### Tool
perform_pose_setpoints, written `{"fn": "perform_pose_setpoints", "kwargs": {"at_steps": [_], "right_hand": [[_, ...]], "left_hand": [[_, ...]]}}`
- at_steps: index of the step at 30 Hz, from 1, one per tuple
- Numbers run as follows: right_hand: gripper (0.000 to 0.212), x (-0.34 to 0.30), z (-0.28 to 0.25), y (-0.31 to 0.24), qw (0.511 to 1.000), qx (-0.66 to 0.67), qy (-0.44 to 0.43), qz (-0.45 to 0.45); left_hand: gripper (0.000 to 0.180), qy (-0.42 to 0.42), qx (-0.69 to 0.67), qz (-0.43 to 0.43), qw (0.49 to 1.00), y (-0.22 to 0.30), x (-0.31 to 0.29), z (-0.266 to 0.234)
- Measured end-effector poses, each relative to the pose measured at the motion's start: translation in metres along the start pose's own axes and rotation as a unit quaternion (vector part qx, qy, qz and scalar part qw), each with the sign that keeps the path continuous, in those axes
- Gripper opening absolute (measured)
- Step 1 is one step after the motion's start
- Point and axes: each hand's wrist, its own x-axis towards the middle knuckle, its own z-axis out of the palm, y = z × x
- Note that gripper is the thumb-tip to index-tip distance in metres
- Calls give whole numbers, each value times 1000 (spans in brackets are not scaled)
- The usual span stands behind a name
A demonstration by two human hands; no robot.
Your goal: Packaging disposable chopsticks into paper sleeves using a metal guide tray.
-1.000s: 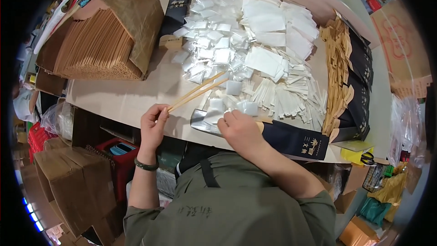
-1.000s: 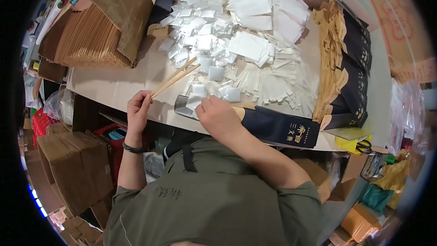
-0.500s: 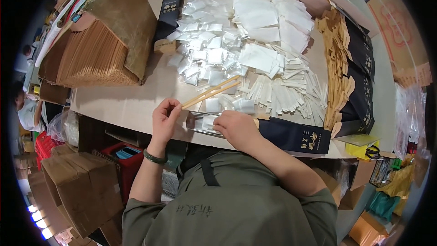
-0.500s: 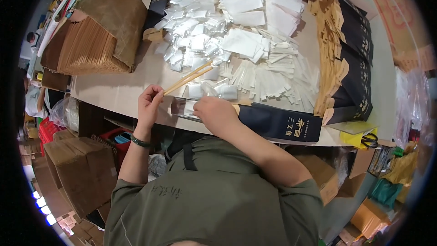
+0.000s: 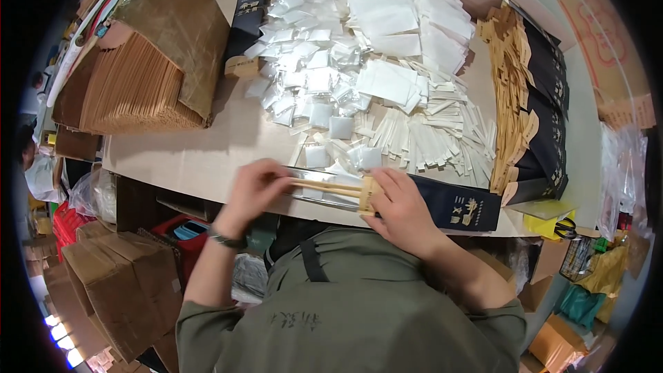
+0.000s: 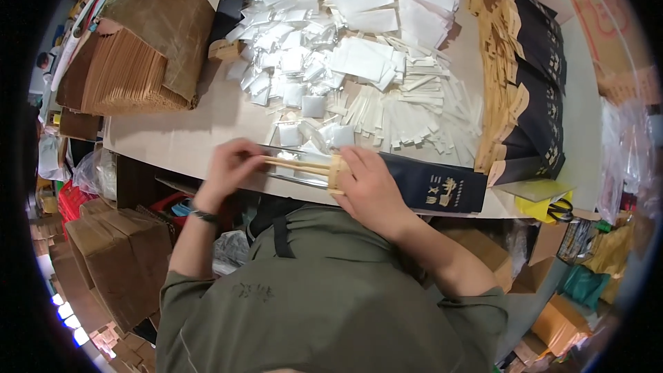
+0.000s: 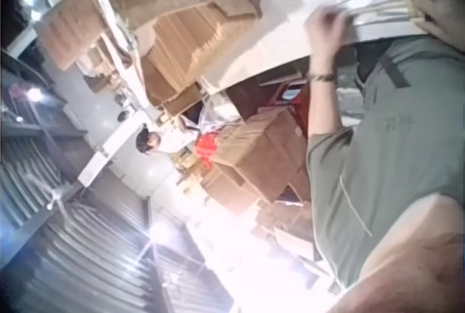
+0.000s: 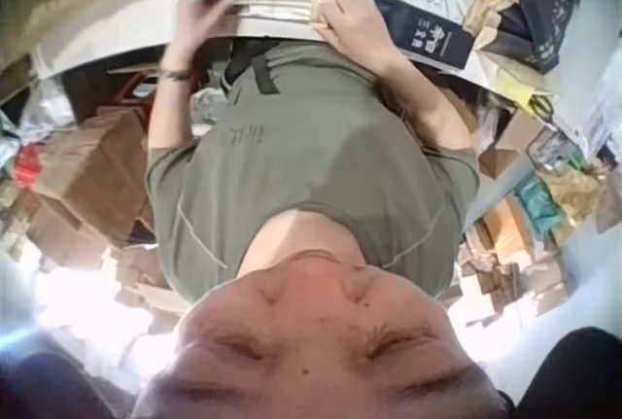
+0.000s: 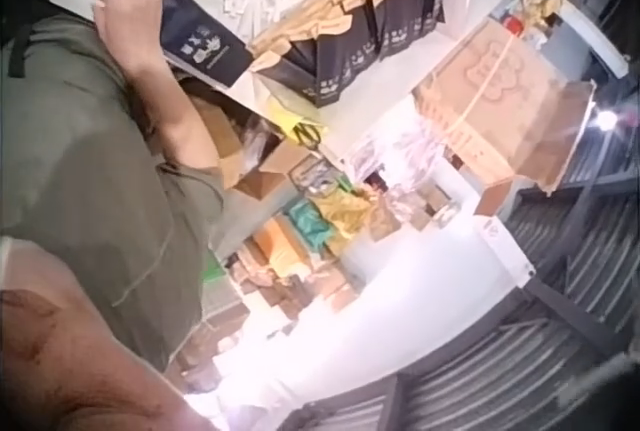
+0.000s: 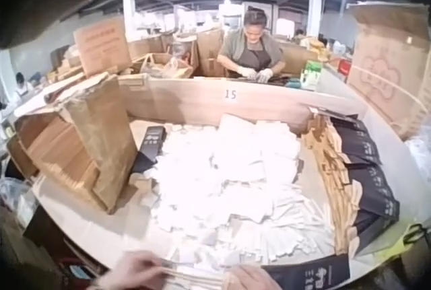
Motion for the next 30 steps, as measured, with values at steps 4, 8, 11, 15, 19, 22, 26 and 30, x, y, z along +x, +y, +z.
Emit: {"fn": "perform_pose_setpoints", "kwargs": {"at_steps": [4, 8, 11, 15, 19, 22, 26, 30], "right_hand": [[34, 10, 4, -1, 1000, 8, 3, 5], [37, 12, 2, -6, 998, -53, 19, 32], [42, 11, 7, -4, 999, -37, 13, 20], [50, 8, -12, -1, 1000, -9, 9, 5], [11, 24, -30, 4, 994, -19, -45, -102], [17, 14, -109, 78, 977, 32, 1, 210], [21, -35, -152, 105, 970, -207, 73, 106], [44, -35, -53, 55, 997, 16, -74, 9]], "left_hand": [[13, 1, 174, 175, 969, 33, 16, 69], [21, 120, 151, 44, 980, 9, 10, 68], [26, -39, 75, 42, 996, 58, -1, 103], [60, 22, 278, 162, 946, 72, -6, 76], [49, -73, 488, 174, 852, 48, 10, 59], [44, -9, 400, 73, 914, 58, 13, 59], [43, -103, 116, -96, 983, 52, 3, 59], [43, -244, 15, 61, 968, 74, -6, 119]]}}
